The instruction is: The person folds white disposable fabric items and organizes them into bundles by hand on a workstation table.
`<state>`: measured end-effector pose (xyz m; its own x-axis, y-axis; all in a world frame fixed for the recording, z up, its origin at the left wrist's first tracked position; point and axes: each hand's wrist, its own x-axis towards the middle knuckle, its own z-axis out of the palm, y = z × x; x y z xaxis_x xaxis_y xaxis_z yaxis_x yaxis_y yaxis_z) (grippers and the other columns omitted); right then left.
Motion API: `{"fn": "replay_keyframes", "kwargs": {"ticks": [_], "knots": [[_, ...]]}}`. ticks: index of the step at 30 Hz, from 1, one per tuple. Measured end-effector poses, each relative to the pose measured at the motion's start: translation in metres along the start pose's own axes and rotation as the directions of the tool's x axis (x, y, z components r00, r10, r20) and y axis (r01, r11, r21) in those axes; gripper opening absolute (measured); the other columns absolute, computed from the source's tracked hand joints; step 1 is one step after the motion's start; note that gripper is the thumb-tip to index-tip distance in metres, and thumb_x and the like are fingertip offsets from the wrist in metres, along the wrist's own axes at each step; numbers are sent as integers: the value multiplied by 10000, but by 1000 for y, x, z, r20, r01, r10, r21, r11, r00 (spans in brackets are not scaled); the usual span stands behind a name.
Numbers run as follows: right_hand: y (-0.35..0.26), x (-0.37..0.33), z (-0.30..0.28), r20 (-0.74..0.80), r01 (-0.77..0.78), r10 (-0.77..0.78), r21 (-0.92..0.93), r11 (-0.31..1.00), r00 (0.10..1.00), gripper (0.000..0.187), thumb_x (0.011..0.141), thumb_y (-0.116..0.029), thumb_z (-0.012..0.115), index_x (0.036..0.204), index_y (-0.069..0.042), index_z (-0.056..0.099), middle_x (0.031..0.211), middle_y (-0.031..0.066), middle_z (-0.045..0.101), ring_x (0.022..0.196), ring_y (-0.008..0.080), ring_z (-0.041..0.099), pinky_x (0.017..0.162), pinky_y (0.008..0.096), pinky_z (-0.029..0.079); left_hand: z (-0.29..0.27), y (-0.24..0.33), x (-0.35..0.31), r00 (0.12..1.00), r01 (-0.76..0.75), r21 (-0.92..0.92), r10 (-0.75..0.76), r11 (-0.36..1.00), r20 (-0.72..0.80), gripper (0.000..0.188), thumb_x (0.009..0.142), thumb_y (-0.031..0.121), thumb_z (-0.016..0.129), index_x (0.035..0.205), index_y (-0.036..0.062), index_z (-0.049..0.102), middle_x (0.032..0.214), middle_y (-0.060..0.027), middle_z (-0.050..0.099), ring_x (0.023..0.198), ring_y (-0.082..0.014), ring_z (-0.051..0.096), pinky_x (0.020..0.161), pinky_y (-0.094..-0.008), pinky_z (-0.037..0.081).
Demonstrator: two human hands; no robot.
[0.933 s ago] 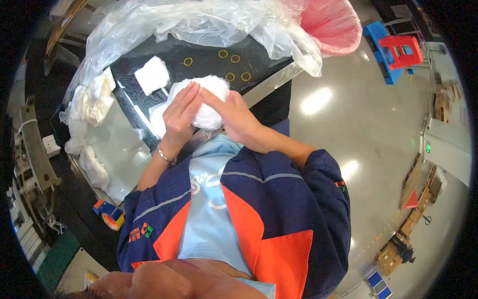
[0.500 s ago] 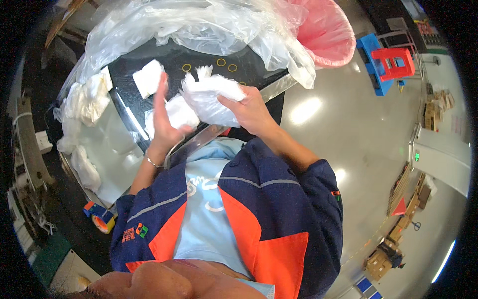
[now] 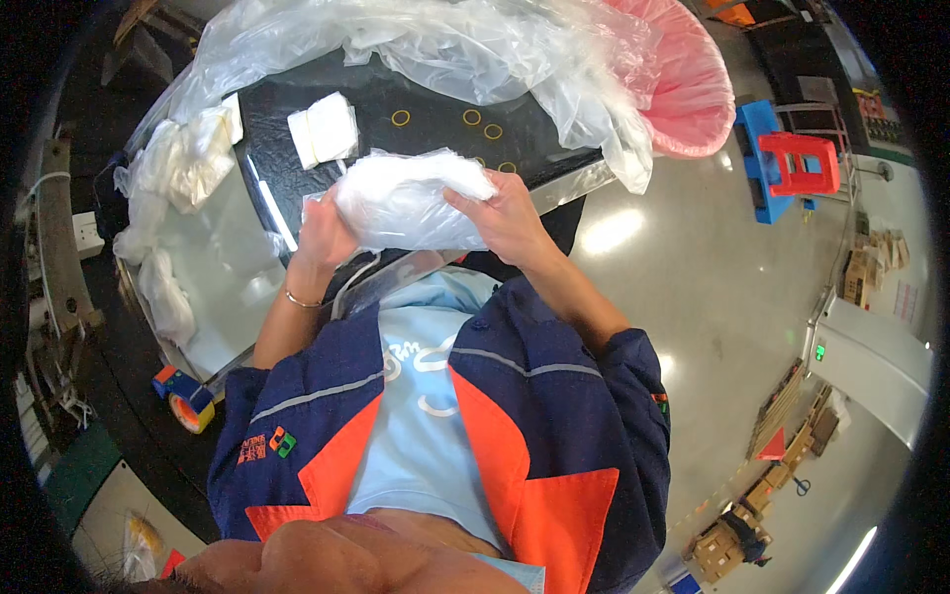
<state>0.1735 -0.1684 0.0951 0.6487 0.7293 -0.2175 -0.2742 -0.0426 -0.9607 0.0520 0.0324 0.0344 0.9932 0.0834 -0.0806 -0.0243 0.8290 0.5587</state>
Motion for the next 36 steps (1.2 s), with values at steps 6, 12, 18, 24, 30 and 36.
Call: {"fn": "replay_keyframes", "kwargs": {"ticks": [6,12,18,24,30,36], "knots": [[5,-1,-1,-15,-33,33,-20,999,999,254,885,-86,658,1111,28,643,996,43,684,872,92,610,767,256,491,35,3,-6,958,-29,652,207,758,-198,345,779,-35,703,1110,2,615,1011,-51,678,898,-103,624,822,-264,504],[-3,-3,-8,-59,166,-193,-312,936,979,310,852,40,514,1130,-2,644,1026,73,680,936,112,611,820,247,470,49,7,-19,851,-175,916,524,361,-43,253,800,-18,674,1051,-7,646,937,-61,704,850,-111,650,769,-259,509],[-33,9,-9,117,543,-573,-512,665,811,217,832,54,577,1022,-4,663,1072,107,662,1032,216,584,892,311,452,52,15,-24,818,-170,978,571,121,71,241,792,-13,681,1032,-8,655,916,-64,712,829,-99,650,746,-252,509],[-57,17,1,274,443,-349,-500,744,896,110,832,-20,627,931,-26,675,936,61,654,847,144,588,754,268,459,58,12,-35,896,-106,942,441,319,-48,254,799,-16,659,1052,1,651,920,-64,704,834,-98,644,750,-249,508],[-36,10,-14,407,122,89,-465,877,909,99,855,-78,649,903,8,663,774,5,618,691,44,537,592,199,422,46,-12,-40,981,44,800,127,599,-149,314,820,-38,643,1130,3,608,1015,-37,663,919,-91,603,812,-245,487],[5,13,-21,291,82,88,-524,848,953,91,835,-79,644,873,3,654,699,9,600,646,62,542,577,228,438,27,-42,-25,970,53,772,150,633,-190,392,825,-28,662,1206,6,575,1123,-54,644,1009,-105,593,876,-255,480]]}}
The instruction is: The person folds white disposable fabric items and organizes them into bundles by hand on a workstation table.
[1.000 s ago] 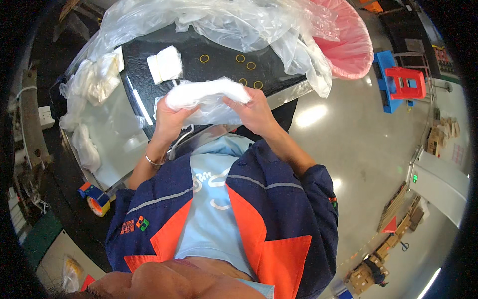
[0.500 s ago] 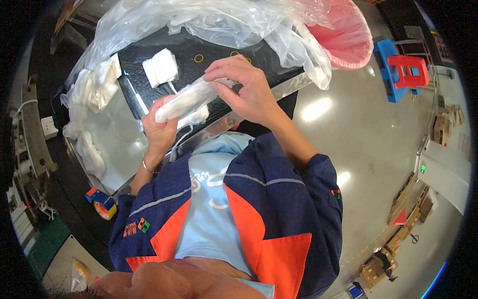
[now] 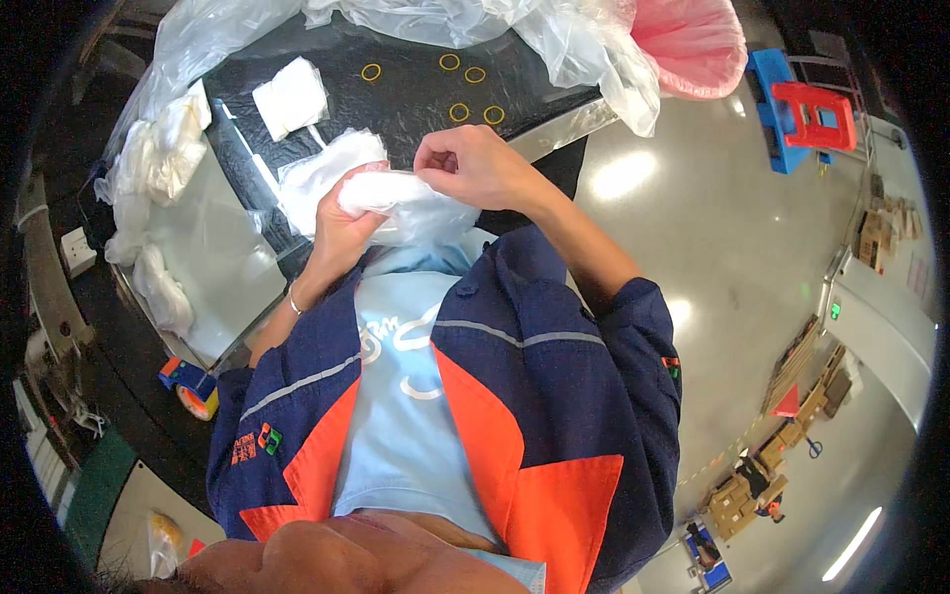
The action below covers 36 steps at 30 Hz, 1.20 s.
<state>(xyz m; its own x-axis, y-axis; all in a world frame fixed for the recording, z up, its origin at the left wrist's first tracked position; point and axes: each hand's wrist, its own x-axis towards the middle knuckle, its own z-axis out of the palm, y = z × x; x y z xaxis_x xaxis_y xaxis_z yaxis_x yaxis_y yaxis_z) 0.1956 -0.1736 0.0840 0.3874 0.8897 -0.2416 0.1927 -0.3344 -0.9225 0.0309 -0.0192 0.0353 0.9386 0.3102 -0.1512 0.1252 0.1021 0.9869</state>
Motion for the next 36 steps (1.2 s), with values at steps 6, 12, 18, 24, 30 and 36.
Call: {"fn": "replay_keyframes", "kwargs": {"ticks": [6,12,18,24,30,36], "knots": [[4,9,2,-104,35,-59,-214,976,993,91,777,-88,631,821,-10,642,659,104,621,612,210,605,588,320,477,3,-2,5,999,39,-38,-40,999,-22,435,822,-46,643,1246,5,556,1156,-57,630,1025,-108,585,883,-251,475],[13,14,7,-134,37,-81,-300,953,988,57,749,-77,606,768,-24,614,690,167,636,654,336,639,602,405,492,2,-4,7,993,114,-51,-115,992,-10,404,825,-47,630,1223,5,574,1110,-45,641,964,-98,597,852,-248,490],[21,15,8,-241,-9,-75,-331,944,968,98,747,-85,632,826,-30,614,710,164,636,679,349,638,618,420,490,-2,-8,6,980,197,-101,-199,975,-15,348,825,-46,627,1168,7,596,1053,-38,651,916,-92,601,818,-247,504],[18,19,2,-70,127,-138,-150,981,988,331,761,-152,725,1033,-5,607,974,135,672,917,264,645,801,345,495,-6,-12,3,985,175,-64,-175,983,-3,342,819,-56,628,1152,20,605,1042,-34,645,930,-99,596,828,-249,486],[19,16,-6,316,-46,10,106,993,949,333,783,-167,727,1046,12,627,873,96,675,800,122,599,728,286,481,-21,5,-17,995,35,-24,-37,999,-94,328,822,-74,611,1139,11,617,1037,-34,648,940,-100,591,840,-243,469],[18,46,47,77,-55,42,181,982,996,290,803,-149,702,1029,24,651,832,79,677,736,111,591,674,288,481,-51,1,-18,940,46,-318,-149,947,-306,533,781,-129,619,1284,-5,496,1180,-81,585,1066,-160,574,924,-308,482]]}}
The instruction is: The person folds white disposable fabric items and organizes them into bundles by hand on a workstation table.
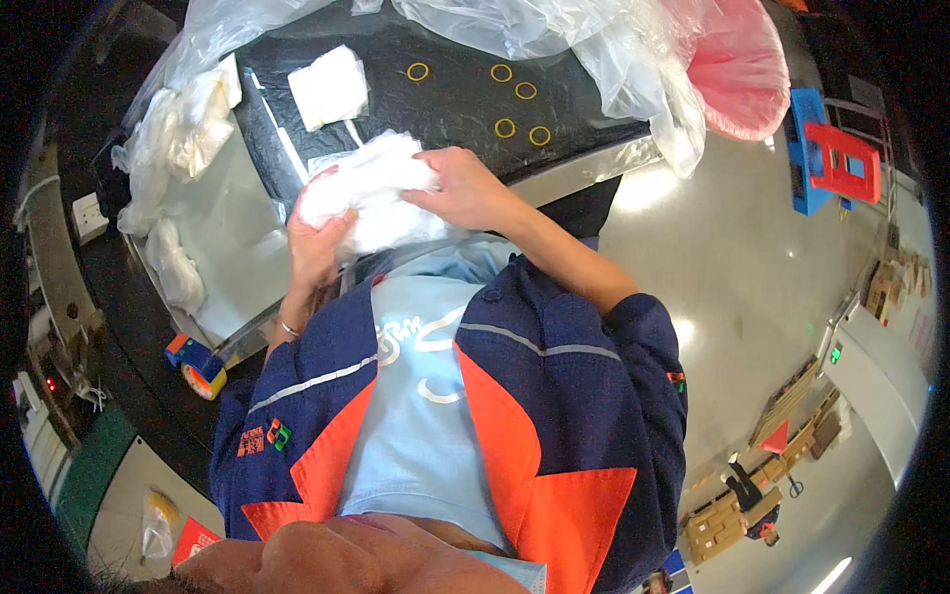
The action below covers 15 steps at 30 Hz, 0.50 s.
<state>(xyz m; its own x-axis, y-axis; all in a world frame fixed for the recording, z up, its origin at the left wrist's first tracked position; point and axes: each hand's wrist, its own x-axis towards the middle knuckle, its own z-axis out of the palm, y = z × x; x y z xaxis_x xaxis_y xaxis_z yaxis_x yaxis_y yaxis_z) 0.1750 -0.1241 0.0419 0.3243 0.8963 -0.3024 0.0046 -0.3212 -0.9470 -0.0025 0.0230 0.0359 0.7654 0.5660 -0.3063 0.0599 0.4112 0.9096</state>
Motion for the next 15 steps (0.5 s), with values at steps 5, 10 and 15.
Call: {"fn": "replay_keyframes", "kwargs": {"ticks": [5,10,15], "knots": [[20,36,13,-48,-113,107,-153,982,993,275,777,-158,722,947,53,670,764,101,678,686,130,600,633,305,488,-30,-12,15,994,102,8,-102,995,-42,638,757,-77,678,1338,-8,423,1206,-104,556,1098,-195,558,938,-338,484],[31,50,23,-68,-168,156,-238,957,985,368,724,-273,720,886,53,666,830,233,671,757,311,671,690,390,510,-40,-2,15,990,-74,289,106,955,-98,820,699,8,777,1391,-12,338,1349,-170,482,1219,-259,498,1034,-403,410],[29,52,22,-60,-213,205,-244,946,977,360,717,-275,707,889,39,671,850,243,669,801,345,673,721,400,518,-31,36,21,897,-369,824,396,430,195,1156,508,360,903,1421,-10,299,1437,-208,381,1366,-383,312,1107,-519,260]]}}
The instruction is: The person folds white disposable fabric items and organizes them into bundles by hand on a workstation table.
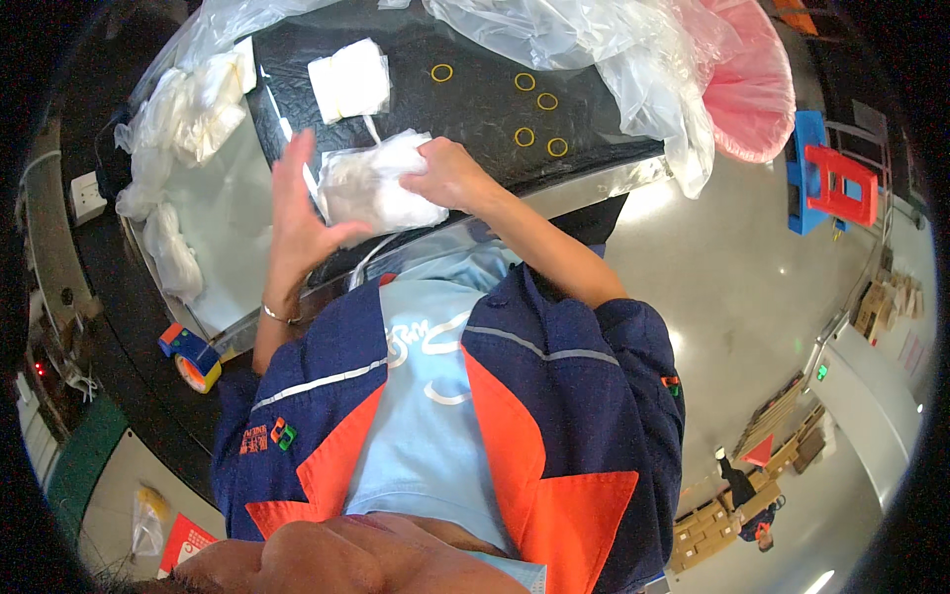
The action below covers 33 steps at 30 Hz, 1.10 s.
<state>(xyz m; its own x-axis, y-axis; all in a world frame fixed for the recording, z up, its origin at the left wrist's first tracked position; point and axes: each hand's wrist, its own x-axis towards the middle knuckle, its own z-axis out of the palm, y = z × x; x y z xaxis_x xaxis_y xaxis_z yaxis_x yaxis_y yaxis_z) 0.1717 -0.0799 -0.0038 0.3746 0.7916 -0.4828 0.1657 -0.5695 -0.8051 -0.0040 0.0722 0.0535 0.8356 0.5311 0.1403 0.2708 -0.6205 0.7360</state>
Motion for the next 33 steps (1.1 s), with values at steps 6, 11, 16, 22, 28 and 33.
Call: {"fn": "replay_keyframes", "kwargs": {"ticks": [6,11,16,22,28,33], "knots": [[-9,-4,1,-41,51,-49,70,996,998,337,724,-242,695,915,34,662,862,236,672,813,359,669,740,409,517,35,-8,7,912,-260,367,102,893,398,1241,440,549,851,1397,-28,311,1384,-201,418,1325,-350,369,1088,-576,240],[-26,-21,-12,-272,42,-66,-96,995,960,351,737,-236,735,990,-12,637,859,180,669,798,329,659,720,395,521,39,-13,10,917,-253,314,124,915,379,1170,432,460,885,1365,-6,356,1248,-155,492,1192,-309,462,1041,-539,304],[-20,-31,-14,-441,372,-554,-435,820,706,241,737,-87,711,962,-73,625,864,87,604,786,264,623,660,375,518,39,-13,13,920,-272,289,160,918,357,1141,438,415,895,1360,1,365,1210,-142,506,1154,-296,478,1017,-510,330],[-17,-29,11,-44,506,-621,-535,676,783,284,731,-134,723,976,-63,595,1022,89,540,957,264,589,738,369,525,32,-9,16,920,-237,319,106,918,377,1187,422,452,890,1385,22,347,1276,-139,468,1208,-312,448,1018,-607,286],[-29,-34,12,-10,538,-619,-485,690,785,390,732,-99,708,1077,-47,534,1095,123,521,994,326,582,775,412,522,17,-14,11,888,-441,116,413,890,203,412,675,238,767,1007,70,591,1051,-98,561,1027,-287,537,873,-456,412],[-25,-33,13,-14,480,-574,-533,697,819,476,737,-86,713,1173,-41,526,1145,134,517,991,333,589,778,412,524,28,-21,8,882,-426,106,386,899,269,257,713,152,716,932,80,603,967,-75,585,952,-252,570,827,-391,424]]}}
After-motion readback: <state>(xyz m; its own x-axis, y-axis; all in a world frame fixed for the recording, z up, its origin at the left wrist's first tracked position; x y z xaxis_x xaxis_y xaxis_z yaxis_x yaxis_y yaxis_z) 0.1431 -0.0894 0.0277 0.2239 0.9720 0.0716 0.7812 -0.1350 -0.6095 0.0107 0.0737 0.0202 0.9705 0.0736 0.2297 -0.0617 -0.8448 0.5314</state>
